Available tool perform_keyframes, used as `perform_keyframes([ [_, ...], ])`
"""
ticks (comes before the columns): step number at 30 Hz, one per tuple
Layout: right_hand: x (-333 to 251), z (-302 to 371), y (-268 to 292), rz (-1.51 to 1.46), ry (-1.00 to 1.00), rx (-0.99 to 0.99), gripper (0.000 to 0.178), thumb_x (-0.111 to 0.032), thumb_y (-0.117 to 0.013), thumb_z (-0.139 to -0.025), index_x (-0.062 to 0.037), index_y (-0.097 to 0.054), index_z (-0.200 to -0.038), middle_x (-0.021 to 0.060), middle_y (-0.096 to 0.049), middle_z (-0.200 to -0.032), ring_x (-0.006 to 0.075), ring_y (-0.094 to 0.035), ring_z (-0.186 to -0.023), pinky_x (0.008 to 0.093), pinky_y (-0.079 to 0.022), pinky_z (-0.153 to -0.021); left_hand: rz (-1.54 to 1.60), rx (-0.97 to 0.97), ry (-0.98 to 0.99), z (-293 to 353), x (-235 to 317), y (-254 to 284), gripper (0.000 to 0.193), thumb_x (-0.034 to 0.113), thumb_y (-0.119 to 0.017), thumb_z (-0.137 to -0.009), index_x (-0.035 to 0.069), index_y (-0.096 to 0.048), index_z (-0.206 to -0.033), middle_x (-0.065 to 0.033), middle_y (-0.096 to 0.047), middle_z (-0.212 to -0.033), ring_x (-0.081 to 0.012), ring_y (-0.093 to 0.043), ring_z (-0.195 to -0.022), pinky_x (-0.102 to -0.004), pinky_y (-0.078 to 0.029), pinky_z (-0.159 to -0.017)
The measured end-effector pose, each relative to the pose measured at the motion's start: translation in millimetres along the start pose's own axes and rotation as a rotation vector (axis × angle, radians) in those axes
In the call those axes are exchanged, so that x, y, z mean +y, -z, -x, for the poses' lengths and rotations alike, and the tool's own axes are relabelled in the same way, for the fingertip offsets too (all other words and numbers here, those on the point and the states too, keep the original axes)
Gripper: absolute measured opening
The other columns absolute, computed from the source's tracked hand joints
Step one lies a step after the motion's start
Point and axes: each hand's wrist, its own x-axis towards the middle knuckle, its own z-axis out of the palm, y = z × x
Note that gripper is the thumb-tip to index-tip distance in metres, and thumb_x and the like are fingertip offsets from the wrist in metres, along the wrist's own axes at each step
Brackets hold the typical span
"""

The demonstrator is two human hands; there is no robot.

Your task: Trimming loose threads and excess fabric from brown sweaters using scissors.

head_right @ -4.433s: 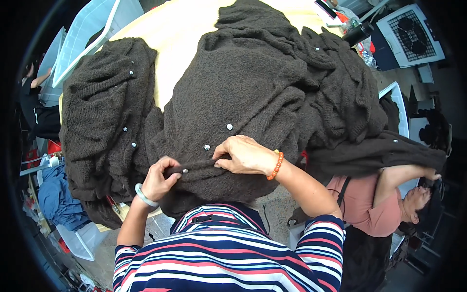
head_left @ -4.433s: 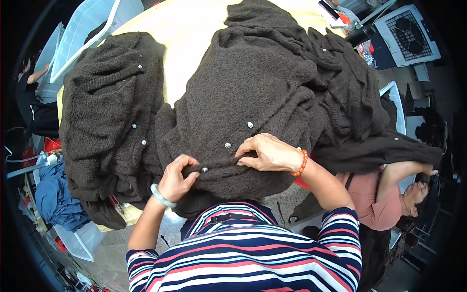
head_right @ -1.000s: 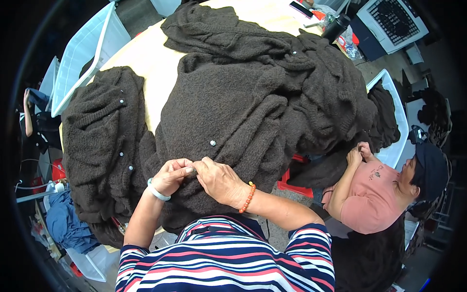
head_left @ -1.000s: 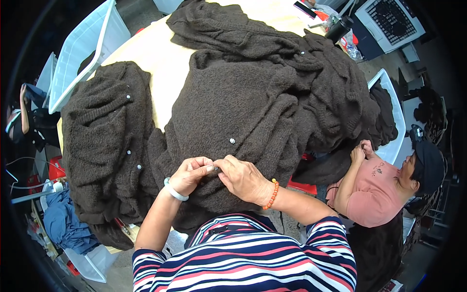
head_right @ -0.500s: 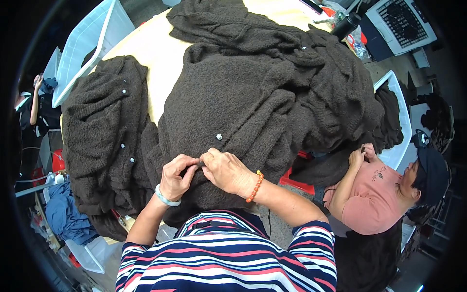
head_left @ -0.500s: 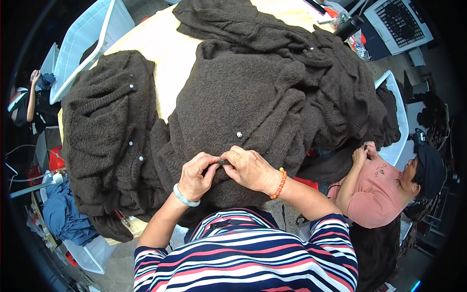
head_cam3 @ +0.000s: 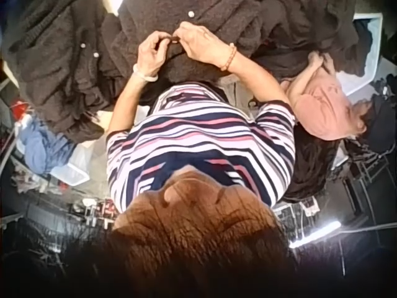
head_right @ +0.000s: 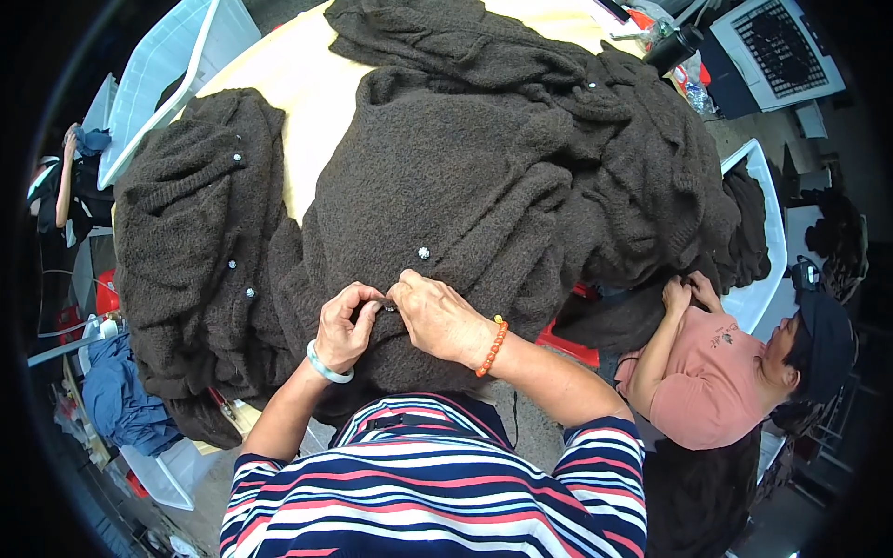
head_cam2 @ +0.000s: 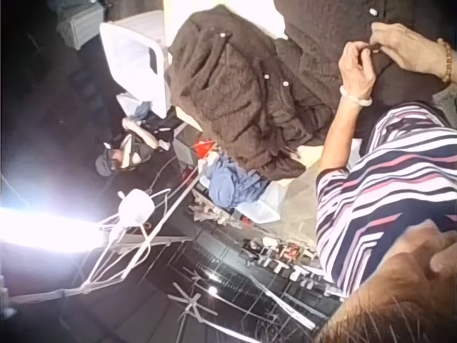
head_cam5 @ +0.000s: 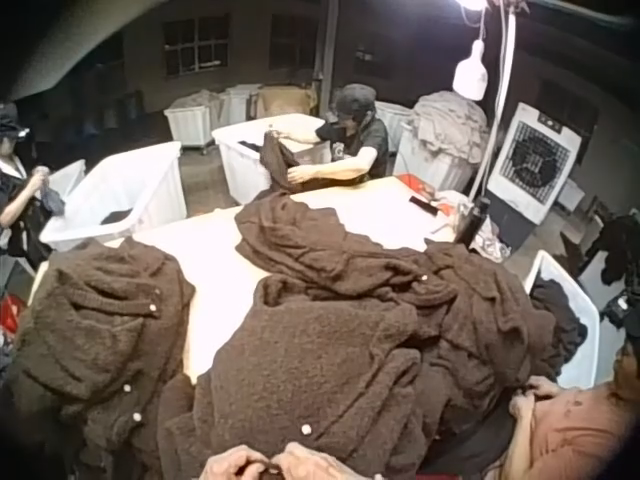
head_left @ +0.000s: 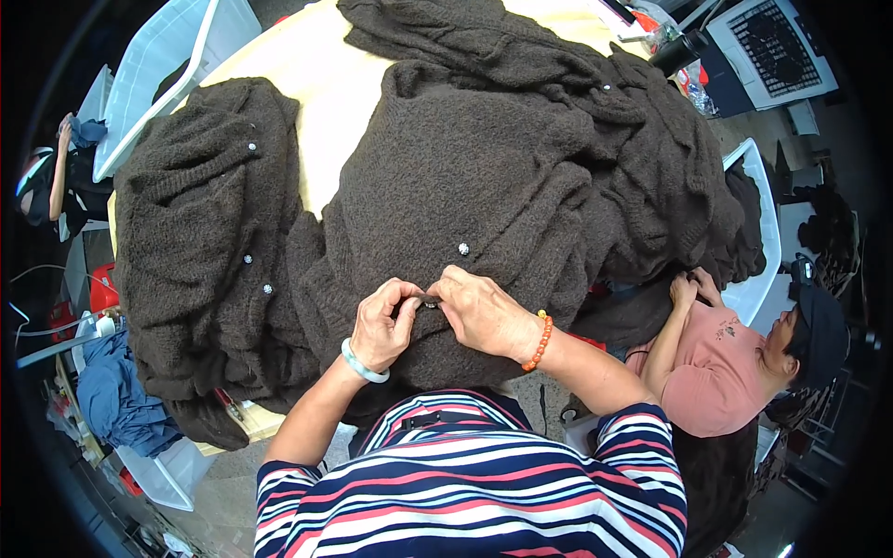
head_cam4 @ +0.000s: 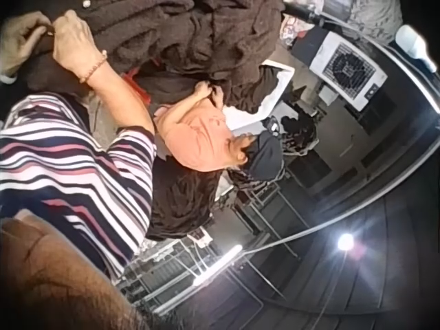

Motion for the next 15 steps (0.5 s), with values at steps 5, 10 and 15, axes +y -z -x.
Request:
perform_keyframes([
  [5,3.7,-7.3,15.6,-0.190,-0.020,0.019,0.014,0.003,-0.062,-0.076,0.0035,-0.067,-0.089,0.0142,-0.062,-0.077,0.0302,-0.064,-0.070,0.0369,-0.051,-0.065,0.044,-0.010,-0.027,-0.5,2.7,2.8,0.008,-0.004,-0.058,-0.083,-0.001,-0.059,-0.090,-0.0122,-0.060,-0.077,-0.0233,-0.059,-0.065,-0.0306,-0.047,-0.059],
  [10,-0.1,-14.5,28.1,-0.295,-0.143,-0.164,0.015,0.001,-0.063,-0.075,0.0047,-0.069,-0.089,0.0176,-0.067,-0.084,0.0298,-0.068,-0.079,0.0361,-0.054,-0.073,0.077,-0.034,-0.019,0.5,-0.6,3.6,0.009,-0.004,-0.058,-0.082,-0.001,-0.059,-0.090,-0.0112,-0.060,-0.078,-0.0216,-0.059,-0.065,-0.0294,-0.047,-0.060],
  [15,4.9,-17.3,30.9,-0.239,-0.017,-0.194,0.016,0.001,-0.062,-0.076,0.0055,-0.067,-0.090,0.0180,-0.067,-0.086,0.0313,-0.067,-0.082,0.0360,-0.054,-0.076,0.093,-0.067,0.018,0.1,-4.0,4.1,0.008,-0.001,-0.059,-0.083,0.000,-0.060,-0.091,-0.0094,-0.059,-0.077,-0.0174,-0.058,-0.066,-0.0282,-0.046,-0.061],
])
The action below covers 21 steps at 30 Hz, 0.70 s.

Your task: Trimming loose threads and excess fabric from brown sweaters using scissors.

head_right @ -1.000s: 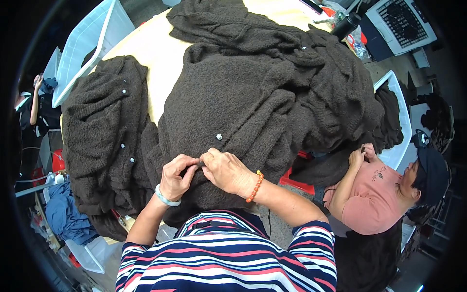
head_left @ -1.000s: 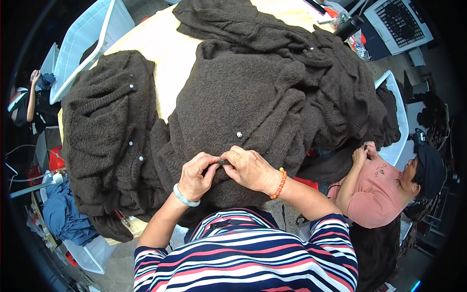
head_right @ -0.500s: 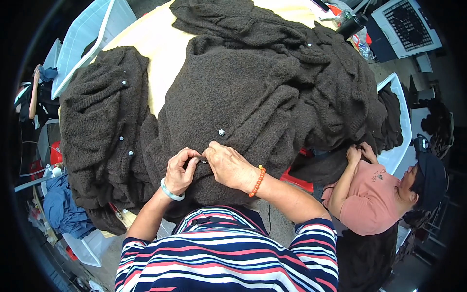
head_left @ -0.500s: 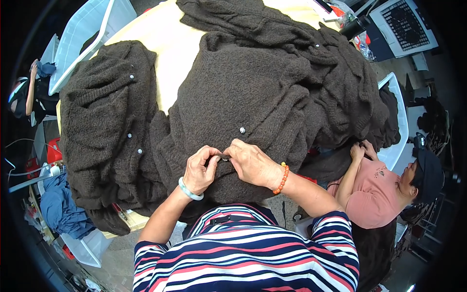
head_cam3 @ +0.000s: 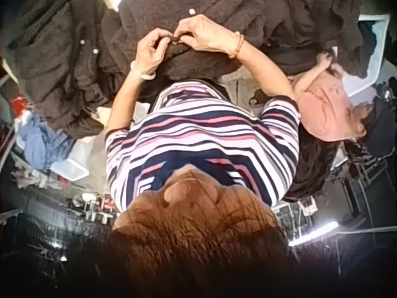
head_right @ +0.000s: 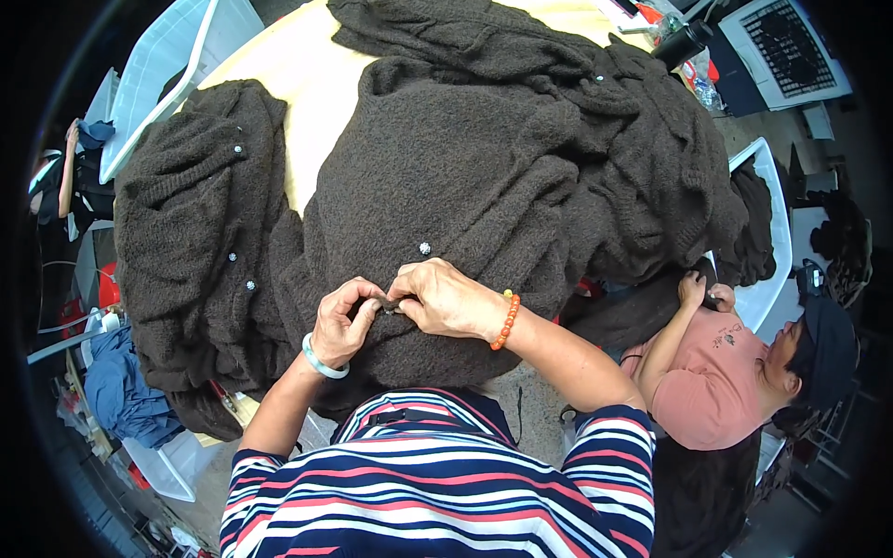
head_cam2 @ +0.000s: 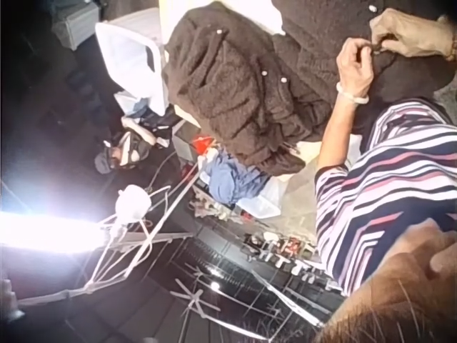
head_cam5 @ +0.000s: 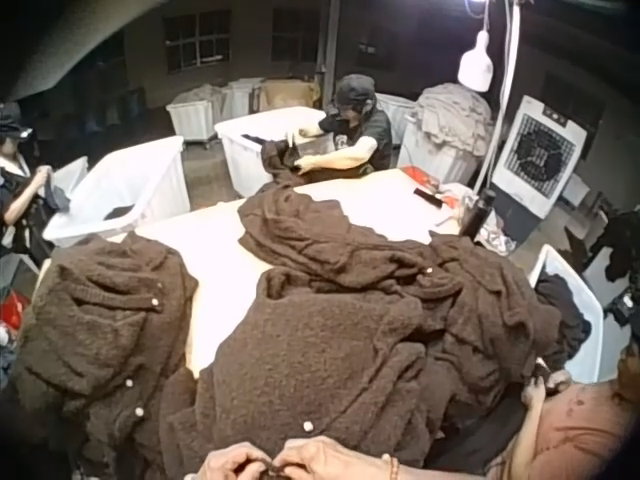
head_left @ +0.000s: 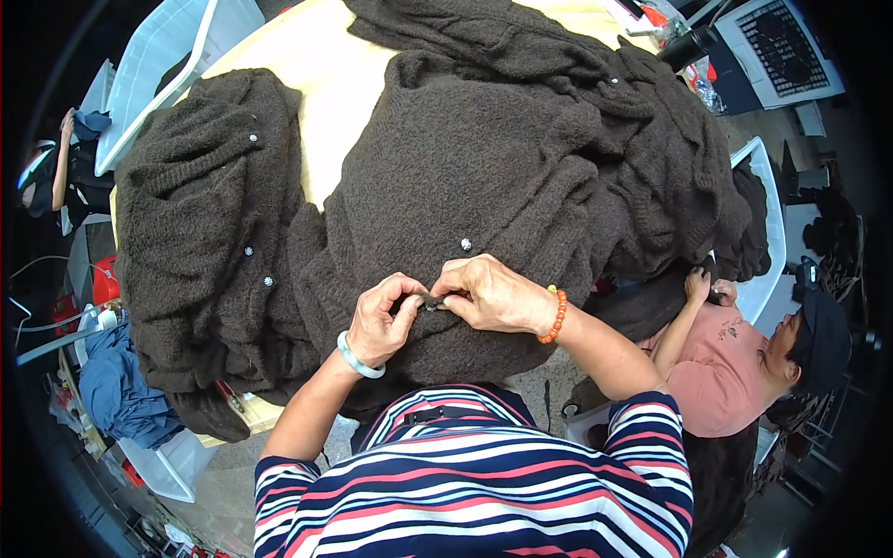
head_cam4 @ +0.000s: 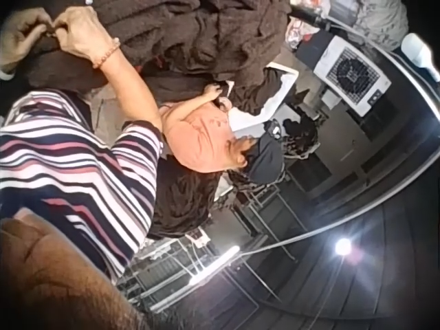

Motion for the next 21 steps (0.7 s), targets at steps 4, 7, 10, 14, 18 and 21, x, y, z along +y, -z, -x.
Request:
perform_keyframes([
  [4,7.5,-0.7,3.0,-0.071,0.030,-0.038,0.016,0.000,-0.060,-0.079,0.0054,-0.065,-0.092,0.0160,-0.064,-0.081,0.0270,-0.065,-0.074,0.0341,-0.051,-0.069,0.035,-0.002,0.059,0.1,6.2,0.3,0.006,0.000,-0.059,-0.085,0.000,-0.060,-0.091,-0.0086,-0.060,-0.077,-0.0157,-0.058,-0.067,-0.0272,-0.046,-0.062],
  [7,11.6,-0.4,3.8,-0.156,0.033,-0.046,0.014,0.000,-0.058,-0.081,0.0045,-0.063,-0.093,0.0120,-0.060,-0.075,0.0199,-0.062,-0.065,0.0304,-0.049,-0.059,0.110,0.035,0.098,0.2,7.1,-1.1,0.005,0.000,-0.059,-0.085,0.000,-0.060,-0.091,-0.0080,-0.061,-0.077,-0.0149,-0.058,-0.067,-0.0263,-0.046,-0.062],
  [10,11.1,-1.2,8.3,-0.259,-0.023,-0.105,0.012,-0.001,-0.058,-0.085,0.0042,-0.063,-0.094,0.0084,-0.059,-0.074,0.0139,-0.060,-0.065,0.0274,-0.047,-0.058,0.133,0.058,0.097,0.4,9.0,-2.8,0.004,0.001,-0.059,-0.086,-0.001,-0.060,-0.090,-0.0071,-0.061,-0.077,-0.0133,-0.058,-0.068,-0.0254,-0.046,-0.063],
  [14,15.3,-2.6,7.7,-0.456,-0.137,-0.155,0.016,-0.010,-0.064,-0.085,0.0044,-0.066,-0.093,0.0073,-0.063,-0.073,0.0087,-0.056,-0.063,0.0263,-0.046,-0.056,0.111,0.109,0.059,-0.5,11.7,-4.5,0.004,0.001,-0.060,-0.086,0.000,-0.061,-0.090,-0.0058,-0.062,-0.077,-0.0108,-0.057,-0.069,-0.0248,-0.047,-0.064],
  [18,10.6,-2.9,8.5,-0.398,-0.130,-0.161,0.012,-0.009,-0.066,-0.087,0.0026,-0.063,-0.090,0.0017,-0.058,-0.072,0.0058,-0.053,-0.064,0.0240,-0.044,-0.056,0.140,0.078,0.132,-1.9,12.1,-2.3,0.005,0.001,-0.060,-0.086,0.000,-0.061,-0.090,-0.0053,-0.062,-0.077,-0.0098,-0.057,-0.069,-0.0243,-0.047,-0.064],
  [21,6.3,-5.0,1.4,-0.220,-0.007,-0.069,0.013,-0.011,-0.067,-0.087,0.0022,-0.063,-0.087,0.0040,-0.057,-0.070,0.0084,-0.051,-0.059,0.0262,-0.042,-0.054,0.181,0.065,0.185,-0.1,10.2,-0.5,0.005,0.004,-0.060,-0.089,0.000,-0.061,-0.092,-0.0021,-0.063,-0.080,-0.0066,-0.056,-0.072,-0.0221,-0.046,-0.065],
])
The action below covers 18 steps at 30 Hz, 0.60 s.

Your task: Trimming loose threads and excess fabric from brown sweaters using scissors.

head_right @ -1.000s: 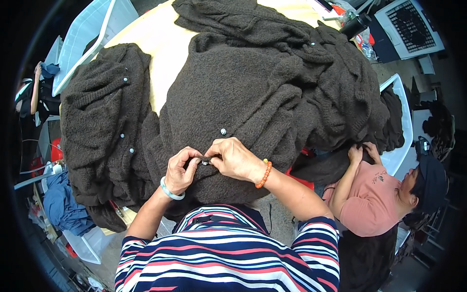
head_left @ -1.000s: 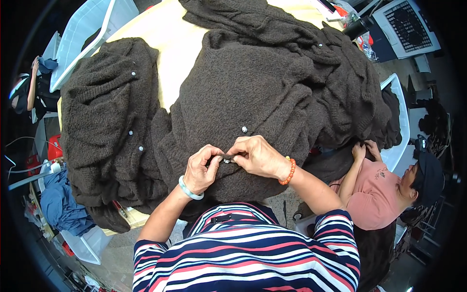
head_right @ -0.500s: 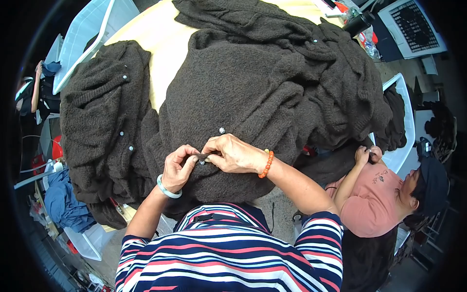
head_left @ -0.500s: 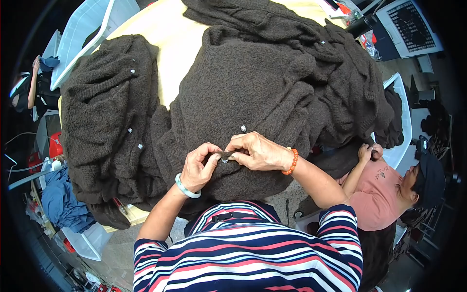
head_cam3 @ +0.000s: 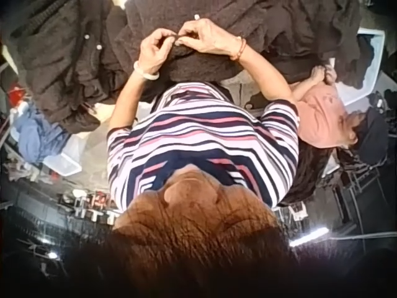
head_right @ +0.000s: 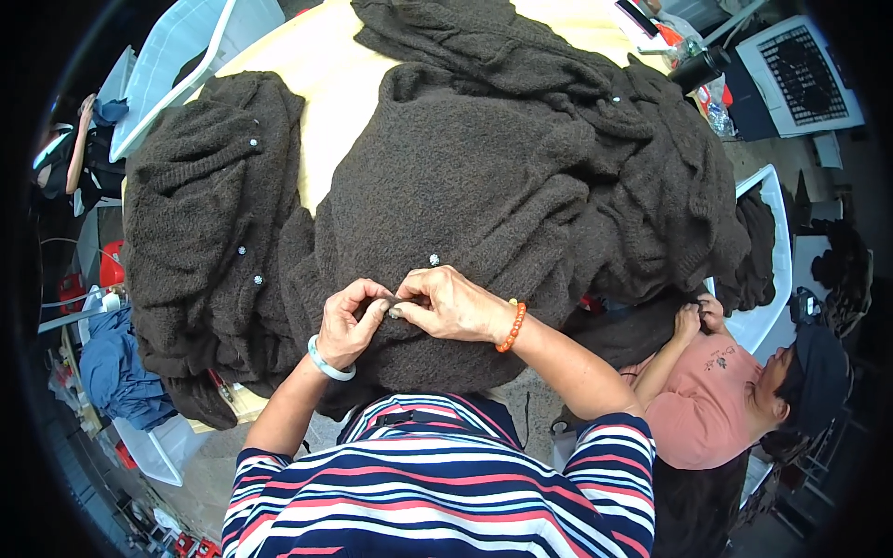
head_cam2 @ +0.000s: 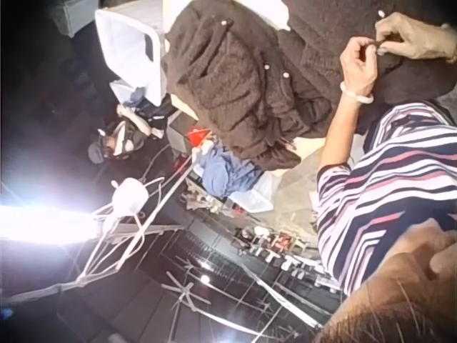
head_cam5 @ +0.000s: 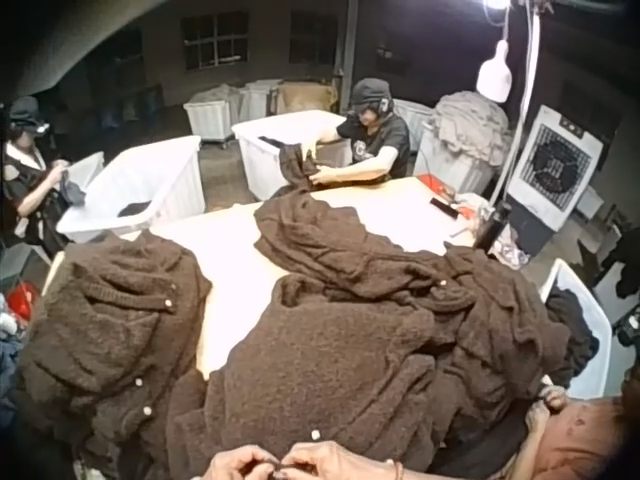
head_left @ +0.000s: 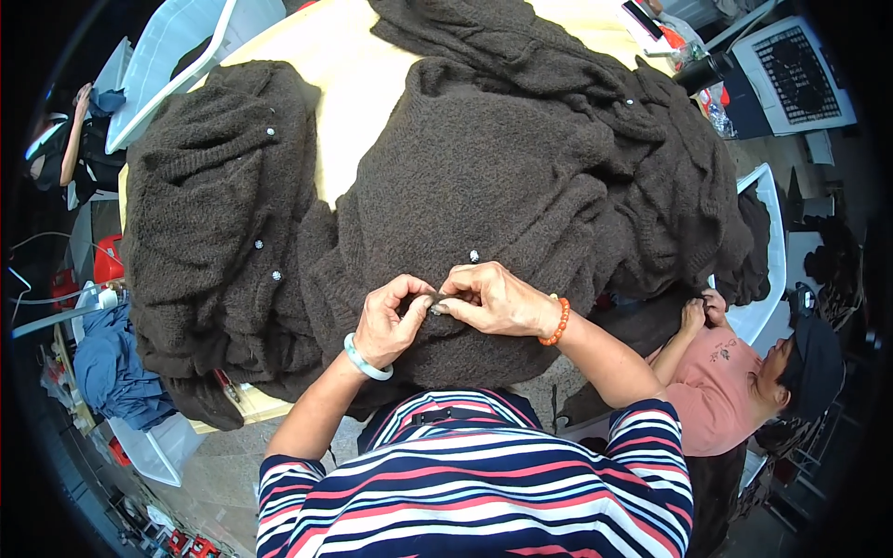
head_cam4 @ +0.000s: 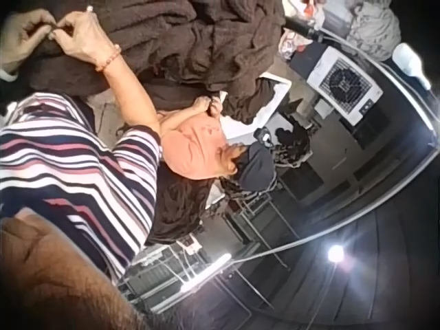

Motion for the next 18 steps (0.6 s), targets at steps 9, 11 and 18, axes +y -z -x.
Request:
perform_keyframes([
  [9,-1.2,-1.1,-19.8,-0.230,-0.325,0.203,0.018,-0.015,-0.062,-0.093,0.0016,-0.064,-0.085,-0.0021,-0.057,-0.067,0.0039,-0.050,-0.058,0.0220,-0.041,-0.052,-0.248,0.355,-0.250,1.6,16.4,-13.0,0.021,0.003,-0.068,-0.079,0.002,-0.061,-0.098,-0.0151,-0.057,-0.092,-0.0275,-0.058,-0.081,-0.0334,-0.047,-0.073],
  [11,-0.8,-1.3,-23.5,-0.328,-0.314,0.294,0.022,-0.016,-0.059,-0.094,0.0026,-0.065,-0.083,-0.0040,-0.054,-0.063,0.0004,-0.047,-0.057,0.0203,-0.038,-0.049,-0.444,0.366,-0.376,7.9,26.5,-8.8,0.023,0.007,-0.073,-0.075,0.004,-0.061,-0.095,-0.0125,-0.058,-0.089,-0.0277,-0.057,-0.081,-0.0350,-0.044,-0.074],
  [18,-17.8,4.2,-35.0,-0.152,-0.239,0.363,0.018,-0.013,-0.061,-0.093,0.0023,-0.063,-0.083,-0.0009,-0.057,-0.068,0.0029,-0.051,-0.060,0.0212,-0.042,-0.053,-0.232,0.314,-0.295,10.4,12.0,-15.8,0.019,0.002,-0.076,-0.071,0.000,-0.063,-0.085,-0.0109,-0.064,-0.079,-0.0219,-0.062,-0.068,-0.0286,-0.051,-0.061],
])
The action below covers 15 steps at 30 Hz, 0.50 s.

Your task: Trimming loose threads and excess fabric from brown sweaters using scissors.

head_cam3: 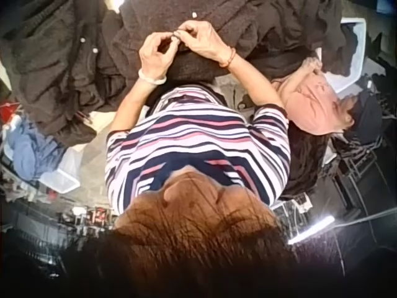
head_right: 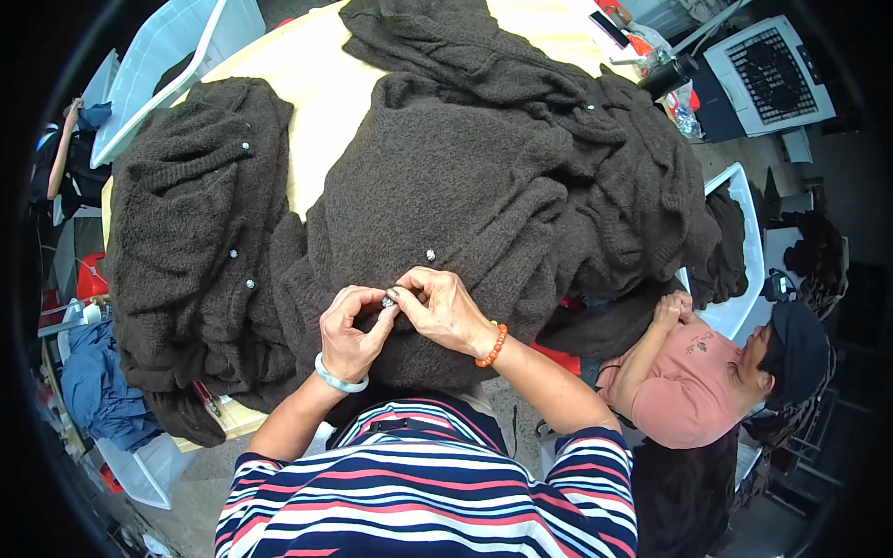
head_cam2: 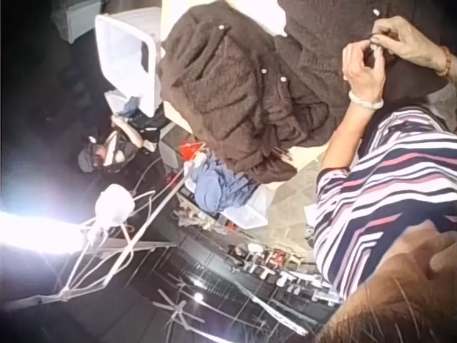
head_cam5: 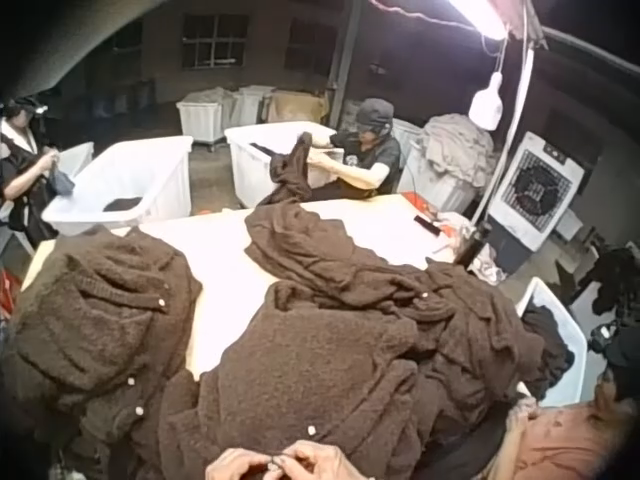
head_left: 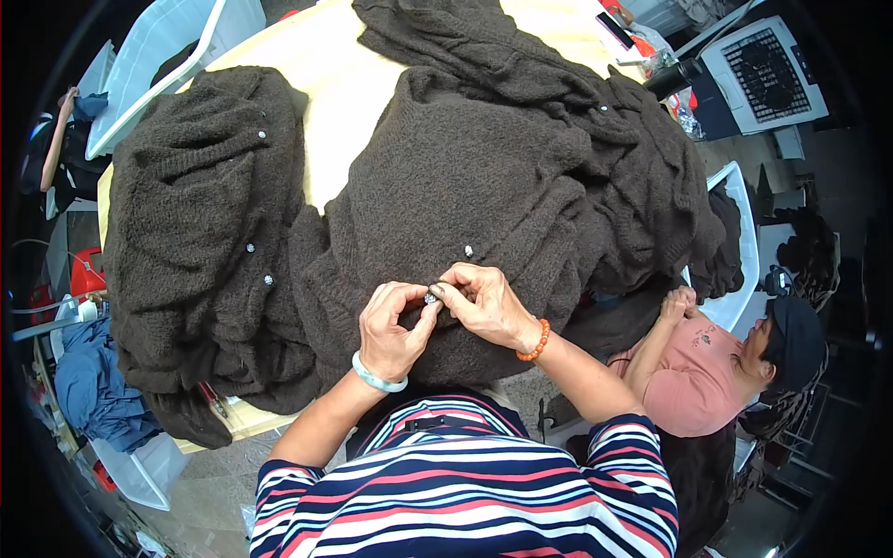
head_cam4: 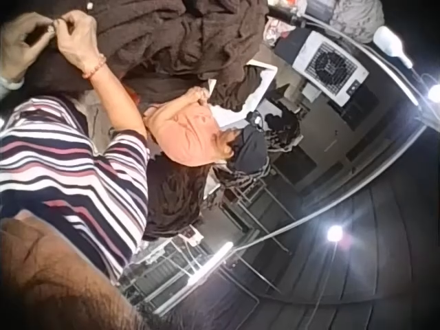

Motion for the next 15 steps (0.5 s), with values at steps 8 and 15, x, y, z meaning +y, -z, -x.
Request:
perform_keyframes([
  [8,1.7,3.4,-8.1,0.433,0.471,0.175,0.007,-0.004,-0.062,-0.083,0.0012,-0.057,-0.082,0.0142,-0.056,-0.075,0.0324,-0.060,-0.068,0.0376,-0.049,-0.058,-0.145,0.086,-0.104,2.0,1.7,-6.6,0.018,-0.001,-0.072,-0.069,0.000,-0.062,-0.084,-0.0106,-0.063,-0.076,-0.0229,-0.061,-0.069,-0.0307,-0.051,-0.063],
  [15,18.2,-14.5,3.5,-0.082,-0.056,-0.043,0.019,-0.014,-0.063,-0.091,0.0029,-0.063,-0.082,-0.0018,-0.059,-0.069,0.0006,-0.050,-0.062,0.0210,-0.040,-0.052,-0.251,0.206,-0.084,8.0,9.0,-20.8,0.019,-0.001,-0.070,-0.067,0.001,-0.061,-0.083,-0.0109,-0.063,-0.076,-0.0243,-0.060,-0.069,-0.0317,-0.049,-0.063],
])
